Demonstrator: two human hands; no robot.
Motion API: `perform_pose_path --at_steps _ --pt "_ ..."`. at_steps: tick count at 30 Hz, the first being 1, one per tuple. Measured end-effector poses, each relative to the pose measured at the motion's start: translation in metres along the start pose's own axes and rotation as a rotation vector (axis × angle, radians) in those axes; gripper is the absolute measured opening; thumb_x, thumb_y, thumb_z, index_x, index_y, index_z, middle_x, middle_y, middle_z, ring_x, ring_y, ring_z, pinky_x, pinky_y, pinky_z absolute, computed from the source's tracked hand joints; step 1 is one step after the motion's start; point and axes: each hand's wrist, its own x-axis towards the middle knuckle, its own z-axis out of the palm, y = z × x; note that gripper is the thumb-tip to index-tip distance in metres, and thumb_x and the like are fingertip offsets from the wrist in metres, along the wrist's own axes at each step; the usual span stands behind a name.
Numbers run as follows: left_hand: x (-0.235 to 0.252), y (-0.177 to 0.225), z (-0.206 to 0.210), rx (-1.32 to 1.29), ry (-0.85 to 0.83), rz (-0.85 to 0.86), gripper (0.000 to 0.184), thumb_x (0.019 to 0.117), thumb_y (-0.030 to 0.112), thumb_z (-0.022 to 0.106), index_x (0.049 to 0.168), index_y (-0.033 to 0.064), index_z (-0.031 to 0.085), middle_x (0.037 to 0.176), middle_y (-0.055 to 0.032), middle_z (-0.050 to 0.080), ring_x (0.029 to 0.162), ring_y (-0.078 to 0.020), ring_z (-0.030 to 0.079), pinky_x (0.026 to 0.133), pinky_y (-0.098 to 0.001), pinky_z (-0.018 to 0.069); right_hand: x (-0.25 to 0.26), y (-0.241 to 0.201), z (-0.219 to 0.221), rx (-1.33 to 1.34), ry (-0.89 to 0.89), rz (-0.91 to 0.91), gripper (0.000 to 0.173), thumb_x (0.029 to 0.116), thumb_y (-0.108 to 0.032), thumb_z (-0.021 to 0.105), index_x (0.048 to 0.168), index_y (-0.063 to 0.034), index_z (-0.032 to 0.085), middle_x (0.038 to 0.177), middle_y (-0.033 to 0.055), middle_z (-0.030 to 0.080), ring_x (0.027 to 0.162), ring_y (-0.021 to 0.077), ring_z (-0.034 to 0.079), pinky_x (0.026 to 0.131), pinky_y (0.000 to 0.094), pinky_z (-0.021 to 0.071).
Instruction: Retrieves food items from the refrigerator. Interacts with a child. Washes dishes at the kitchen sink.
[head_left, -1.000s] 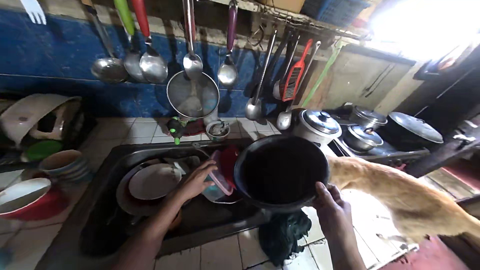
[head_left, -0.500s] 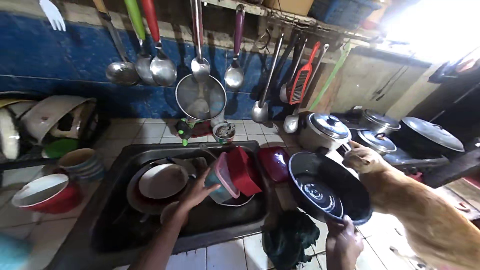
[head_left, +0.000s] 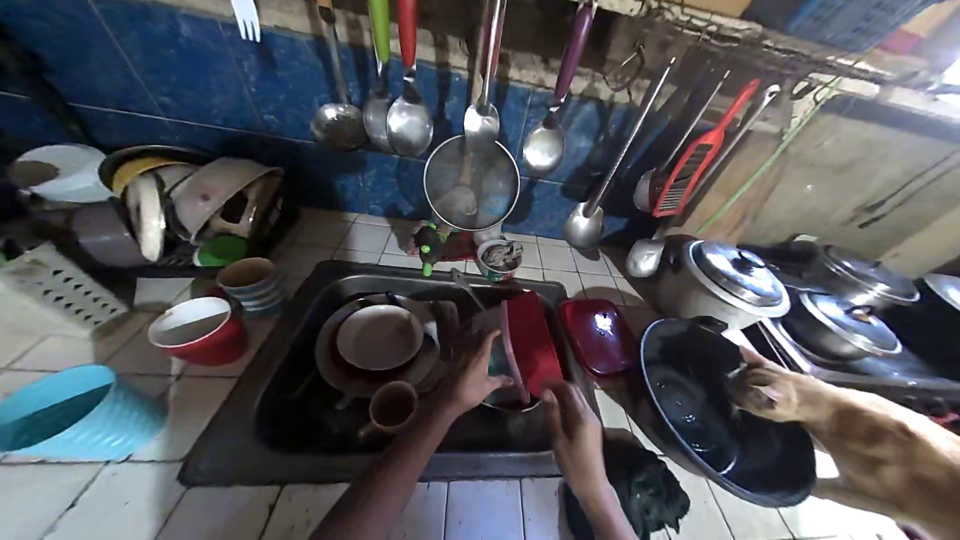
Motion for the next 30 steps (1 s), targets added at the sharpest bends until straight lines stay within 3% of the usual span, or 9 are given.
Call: perform_pose_path --at_steps 3,6,9,14,21,26,29,30 --pt "-0.003 0.011 0.013 0.047 0.069 0.077 0.087 0.0818 0.034 0.085 0.152 0.0009 0.044 0.151 -0.0253 0.048 0.143 -0.0407 0.042 0.12 -0.0523 0.0294 0.05 -0.004 0.02 -0.215 -0.184 0.007 0.031 0.1031 -0.01 0.054 0.127 0.0071 0.065 0.12 0.0256 0.068 0.102 0.0354 0.071 0.092 0.0463 0.0575" --pt "0.001 0.009 0.017 0.082 0.018 0.018 0.089 0.0818 0.034 0.085 0.156 0.0093 0.042 0.158 -0.024 0.038 0.146 -0.042 0.035 0.12 -0.0507 0.0298 0.071 -0.002 0.028 -0.291 -0.318 0.11 0.03 0.1044 -0.013 0.053 0.124 0.0049 0.066 0.118 0.0233 0.07 0.104 0.0348 0.071 0.095 0.0472 0.0554" --pt "0.002 0.006 0.022 0.092 -0.045 -0.018 0.089 0.0834 0.031 0.083 0.158 0.012 0.038 0.16 -0.0251 0.034 0.147 -0.0436 0.032 0.12 -0.0506 0.0288 0.072 0.007 0.027 -0.307 -0.437 0.206 0.032 0.103 -0.011 0.054 0.131 0.0026 0.063 0.116 0.022 0.07 0.105 0.0339 0.07 0.097 0.049 0.054" --pt "0.002 0.001 0.034 0.102 0.01 -0.013 0.091 0.0794 0.019 0.082 0.158 0.015 0.038 0.159 -0.0222 0.036 0.145 -0.0444 0.033 0.115 -0.0503 0.0361 0.063 0.01 0.032 -0.354 -0.41 0.229 0.035 0.1026 -0.014 0.056 0.134 0.0009 0.06 0.11 0.0202 0.072 0.099 0.0325 0.072 0.092 0.0486 0.0564" --pt "0.003 -0.005 0.041 0.136 0.122 0.046 0.078 0.083 0.03 0.079 0.153 0.0125 0.049 0.153 -0.0241 0.044 0.14 -0.0454 0.041 0.111 -0.0549 0.0389 0.056 0.005 0.041 -0.424 -0.363 0.114 0.048 0.0957 -0.006 0.063 0.141 0.0062 0.053 0.126 0.0276 0.065 0.107 0.0421 0.069 0.094 0.0535 0.0556" --pt "0.0 0.001 0.04 0.13 0.186 0.109 0.071 0.0845 0.037 0.076 0.148 0.0141 0.055 0.158 -0.0194 0.043 0.144 -0.0441 0.039 0.11 -0.063 0.0358 0.063 -0.012 0.037 -0.508 -0.291 0.086 0.049 0.0951 -0.008 0.063 0.142 0.0031 0.054 0.122 0.0294 0.065 0.105 0.0448 0.069 0.089 0.0537 0.0572" --pt "0.0 0.004 0.037 0.105 0.104 0.081 0.079 0.0865 0.048 0.073 0.155 0.0201 0.047 0.16 -0.0158 0.041 0.148 -0.0405 0.036 0.117 -0.0633 0.0271 0.071 -0.023 0.021 -0.516 -0.327 0.136 0.052 0.0939 -0.012 0.066 0.142 0.001 0.053 0.117 0.0286 0.067 0.103 0.0445 0.069 0.089 0.056 0.0559" --pt "0.001 0.004 0.036 0.102 0.079 0.076 0.079 0.087 0.051 0.072 0.155 0.0204 0.046 0.158 -0.0157 0.044 0.147 -0.039 0.039 0.117 -0.0626 0.0291 0.074 -0.025 0.016 -0.506 -0.35 0.156 0.054 0.0937 -0.012 0.066 0.144 0.0002 0.051 0.116 0.0284 0.067 0.102 0.0445 0.069 0.089 0.0569 0.0555"
